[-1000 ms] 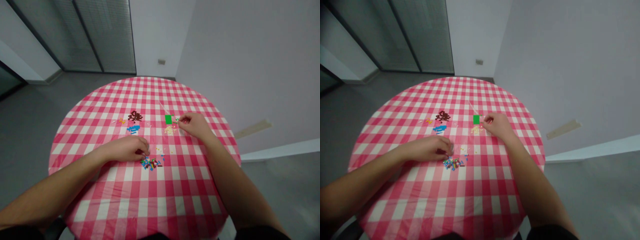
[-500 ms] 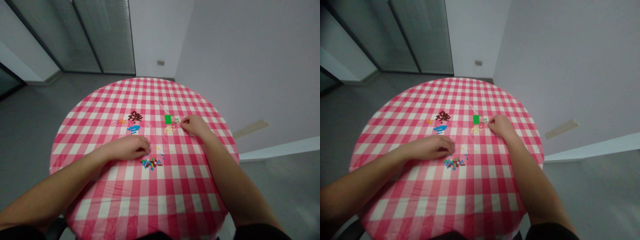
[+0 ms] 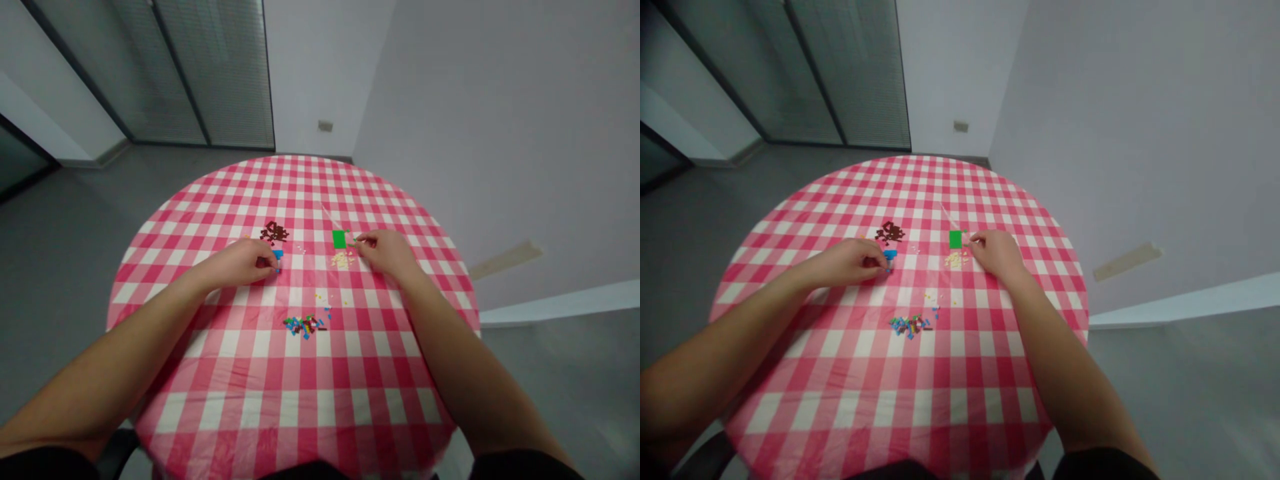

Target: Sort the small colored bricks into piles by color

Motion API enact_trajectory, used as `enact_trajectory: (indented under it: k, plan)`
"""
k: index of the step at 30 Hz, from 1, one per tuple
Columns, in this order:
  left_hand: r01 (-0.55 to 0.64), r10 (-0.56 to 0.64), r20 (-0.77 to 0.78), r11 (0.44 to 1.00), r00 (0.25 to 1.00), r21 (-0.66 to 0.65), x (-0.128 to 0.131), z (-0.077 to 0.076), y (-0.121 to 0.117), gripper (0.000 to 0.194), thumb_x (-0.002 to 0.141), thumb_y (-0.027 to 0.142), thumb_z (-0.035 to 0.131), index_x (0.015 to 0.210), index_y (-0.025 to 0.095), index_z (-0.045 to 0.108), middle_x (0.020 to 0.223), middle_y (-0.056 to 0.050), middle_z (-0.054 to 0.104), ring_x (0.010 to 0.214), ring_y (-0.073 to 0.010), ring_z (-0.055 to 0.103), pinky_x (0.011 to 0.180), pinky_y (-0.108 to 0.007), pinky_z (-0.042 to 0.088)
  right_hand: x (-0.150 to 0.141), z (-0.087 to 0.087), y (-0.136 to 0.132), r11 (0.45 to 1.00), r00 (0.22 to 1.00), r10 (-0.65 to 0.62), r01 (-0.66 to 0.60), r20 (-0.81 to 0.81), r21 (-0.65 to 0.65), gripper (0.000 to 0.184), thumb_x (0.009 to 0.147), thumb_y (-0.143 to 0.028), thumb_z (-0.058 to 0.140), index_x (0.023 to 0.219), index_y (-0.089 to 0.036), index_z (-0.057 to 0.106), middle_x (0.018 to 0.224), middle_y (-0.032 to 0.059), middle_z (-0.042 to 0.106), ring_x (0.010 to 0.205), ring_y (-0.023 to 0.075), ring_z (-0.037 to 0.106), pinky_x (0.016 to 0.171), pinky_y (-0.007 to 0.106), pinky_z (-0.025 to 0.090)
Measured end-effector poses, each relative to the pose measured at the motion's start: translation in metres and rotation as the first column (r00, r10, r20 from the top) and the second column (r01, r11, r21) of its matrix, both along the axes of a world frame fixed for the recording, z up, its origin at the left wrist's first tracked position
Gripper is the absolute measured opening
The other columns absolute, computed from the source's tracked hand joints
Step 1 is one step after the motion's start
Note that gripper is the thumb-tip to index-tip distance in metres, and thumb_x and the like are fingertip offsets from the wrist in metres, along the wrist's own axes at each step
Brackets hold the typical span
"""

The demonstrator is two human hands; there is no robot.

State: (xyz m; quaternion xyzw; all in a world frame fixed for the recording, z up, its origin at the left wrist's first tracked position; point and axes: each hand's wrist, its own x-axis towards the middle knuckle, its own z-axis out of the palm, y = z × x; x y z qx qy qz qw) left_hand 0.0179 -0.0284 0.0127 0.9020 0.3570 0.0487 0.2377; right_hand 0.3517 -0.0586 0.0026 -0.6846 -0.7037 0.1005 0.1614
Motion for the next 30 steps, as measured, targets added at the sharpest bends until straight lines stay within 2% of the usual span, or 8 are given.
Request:
enact_trajectory:
  k: [2, 5, 8, 10, 15, 19, 23, 30]
  plan:
    - [0.005, -0.004, -0.031, 1.0, 1.0, 0.015, 0.002, -0.001, -0.001, 0.019, 0.082, 0.017, 0.057, 0.086, 0.018, 0.076, 0.088, -0.004, 0.075, 0.079, -0.0174, 0.066, 0.072, -0.026, 0.044, -0.009, 0.002, -0.006, 0.988, 0.987, 0.154, -0.154, -0.054, 0.004, 0.024, 0.09, -0.027, 0.06, 0.102, -0.02, 0.08, 0.096, 0.0088, 0.079, 0.082, 0.0219, 0.07, 0.068, 0.031, 0.047]
    - [0.001, 0.001, -0.059, 1.0, 0.998, 0.025, 0.004, -0.002, -0.002, 0.02, 0.08, 0.017, 0.057, 0.082, 0.019, 0.076, 0.086, -0.004, 0.074, 0.077, -0.0175, 0.065, 0.07, -0.026, 0.042, -0.029, 0.005, -0.017, 0.921, 0.916, 0.382, -0.388, -0.122, -0.031, 0.02, 0.089, -0.023, 0.062, 0.097, -0.02, 0.08, 0.096, 0.007, 0.079, 0.084, 0.0198, 0.07, 0.073, 0.03, 0.048]
    - [-0.019, 0.023, -0.092, 0.999, 0.996, 0.046, 0.006, -0.003, -0.003, 0.019, 0.079, 0.018, 0.057, 0.08, 0.019, 0.076, 0.083, -0.003, 0.073, 0.073, -0.0176, 0.063, 0.066, -0.026, 0.04, -0.048, 0.004, -0.026, 0.808, 0.807, 0.567, -0.584, -0.165, -0.079, 0.017, 0.089, -0.021, 0.063, 0.093, -0.02, 0.079, 0.092, 0.0054, 0.079, 0.08, 0.0175, 0.069, 0.074, 0.029, 0.047]
    - [-0.028, 0.034, -0.109, 0.998, 0.993, 0.059, 0.007, -0.003, -0.004, 0.018, 0.078, 0.019, 0.058, 0.078, 0.019, 0.076, 0.081, -0.003, 0.073, 0.072, -0.0175, 0.062, 0.065, -0.027, 0.038, -0.058, 0.003, -0.031, 0.75, 0.749, 0.635, -0.657, -0.187, -0.082, 0.015, 0.089, -0.02, 0.064, 0.091, -0.019, 0.079, 0.088, 0.0053, 0.078, 0.077, 0.0165, 0.067, 0.072, 0.028, 0.045]
    - [-0.09, 0.097, -0.114, 0.993, 0.989, 0.072, 0.008, -0.006, -0.004, 0.017, 0.078, 0.021, 0.059, 0.079, 0.019, 0.075, 0.082, -0.004, 0.073, 0.07, -0.0177, 0.061, 0.063, -0.028, 0.038, -0.066, 0.001, -0.035, 0.716, 0.723, 0.663, -0.688, -0.194, -0.115, 0.012, 0.085, -0.015, 0.066, 0.086, -0.018, 0.078, 0.085, 0.0047, 0.077, 0.075, 0.0154, 0.065, 0.07, 0.027, 0.043]
    - [-0.147, 0.157, -0.109, 0.985, 0.982, 0.092, 0.007, -0.008, -0.004, 0.016, 0.079, 0.023, 0.06, 0.08, 0.019, 0.075, 0.081, -0.005, 0.074, 0.07, -0.019, 0.061, 0.063, -0.029, 0.038, -0.069, -0.001, -0.037, 0.734, 0.747, 0.646, -0.664, -0.158, -0.141, 0.013, 0.084, -0.013, 0.066, 0.086, -0.017, 0.078, 0.087, 0.0061, 0.077, 0.076, 0.0161, 0.066, 0.071, 0.027, 0.044]
    - [-0.206, 0.214, -0.098, 0.975, 0.972, 0.087, 0.008, -0.008, -0.004, 0.019, 0.083, 0.033, 0.062, 0.079, 0.019, 0.074, 0.077, -0.005, 0.073, 0.066, -0.0186, 0.06, 0.06, -0.03, 0.036, -0.072, -0.001, -0.039, 0.749, 0.766, 0.634, -0.642, -0.105, -0.161, 0.015, 0.085, -0.013, 0.064, 0.086, -0.016, 0.078, 0.088, 0.0076, 0.077, 0.077, 0.0174, 0.066, 0.071, 0.028, 0.044]
    - [-0.189, 0.19, 0.001, 0.976, 0.982, 0.11, 0.007, -0.012, -0.003, 0.022, 0.086, 0.036, 0.061, 0.076, 0.019, 0.072, 0.077, -0.005, 0.072, 0.069, -0.018, 0.061, 0.063, -0.03, 0.037, -0.072, -0.003, -0.04, 0.743, 0.757, 0.652, -0.646, -0.025, -0.175, 0.015, 0.091, -0.019, 0.063, 0.092, -0.017, 0.077, 0.095, 0.0078, 0.077, 0.083, 0.0197, 0.067, 0.071, 0.029, 0.043]
